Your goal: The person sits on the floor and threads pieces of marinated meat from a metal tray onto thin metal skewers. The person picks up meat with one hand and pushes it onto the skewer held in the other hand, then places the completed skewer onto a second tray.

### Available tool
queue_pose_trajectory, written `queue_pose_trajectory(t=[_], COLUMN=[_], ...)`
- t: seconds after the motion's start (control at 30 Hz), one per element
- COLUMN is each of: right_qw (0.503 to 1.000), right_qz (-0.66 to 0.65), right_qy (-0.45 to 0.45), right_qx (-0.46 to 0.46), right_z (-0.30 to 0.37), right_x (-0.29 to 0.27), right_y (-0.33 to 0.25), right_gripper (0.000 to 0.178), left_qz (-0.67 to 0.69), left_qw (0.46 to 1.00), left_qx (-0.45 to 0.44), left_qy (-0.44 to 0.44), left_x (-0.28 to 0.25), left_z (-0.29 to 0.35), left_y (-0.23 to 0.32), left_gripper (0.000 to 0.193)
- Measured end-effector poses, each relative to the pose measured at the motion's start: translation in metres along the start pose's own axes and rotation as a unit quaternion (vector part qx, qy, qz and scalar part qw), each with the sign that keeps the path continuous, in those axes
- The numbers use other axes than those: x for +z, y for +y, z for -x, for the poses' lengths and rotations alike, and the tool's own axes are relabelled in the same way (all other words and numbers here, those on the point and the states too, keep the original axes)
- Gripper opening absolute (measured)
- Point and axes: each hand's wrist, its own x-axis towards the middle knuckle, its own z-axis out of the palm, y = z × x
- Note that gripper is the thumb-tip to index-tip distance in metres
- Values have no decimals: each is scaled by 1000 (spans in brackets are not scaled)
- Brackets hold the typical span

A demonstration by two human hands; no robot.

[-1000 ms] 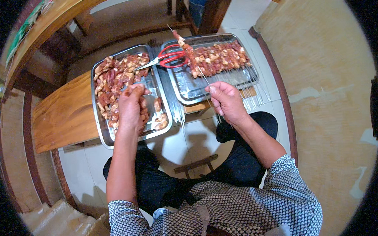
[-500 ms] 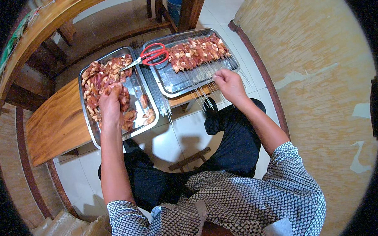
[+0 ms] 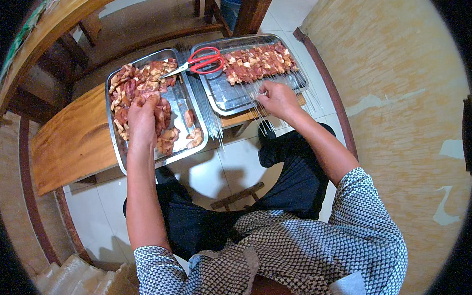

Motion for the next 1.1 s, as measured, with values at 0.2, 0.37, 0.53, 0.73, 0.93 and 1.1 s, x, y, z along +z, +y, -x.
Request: queue_pose_trajectory(t=[0.2,0.37,0.53,0.73,0.93,1.1], right_qw=[970,940,995,855,849,844], right_qz=[-214,-308,-46,-431,-429,-419], right_qy=[107,-145,-44,-156,-172,-188], right_qx=[-40,-1,-81,242,254,277], right_z=[19,46,92,92,86,107], right_x=[-11,-1,70,94,114,104], right_y=[-18,-76,-93,-86,-81,-76], right_gripper=[21,19,22,26,22,24], left_qz=[22,114,151,140,130,126], left_qw=[997,987,985,988,988,990], left_qx=[45,49,23,43,44,39], left_qy=[52,102,78,57,63,52], left_x=[-24,-59,-72,-77,-75,-75], left_z=[-3,-9,3,15,16,19], left_y=[8,21,17,20,24,22], left_gripper=[12,12,13,8,13,13])
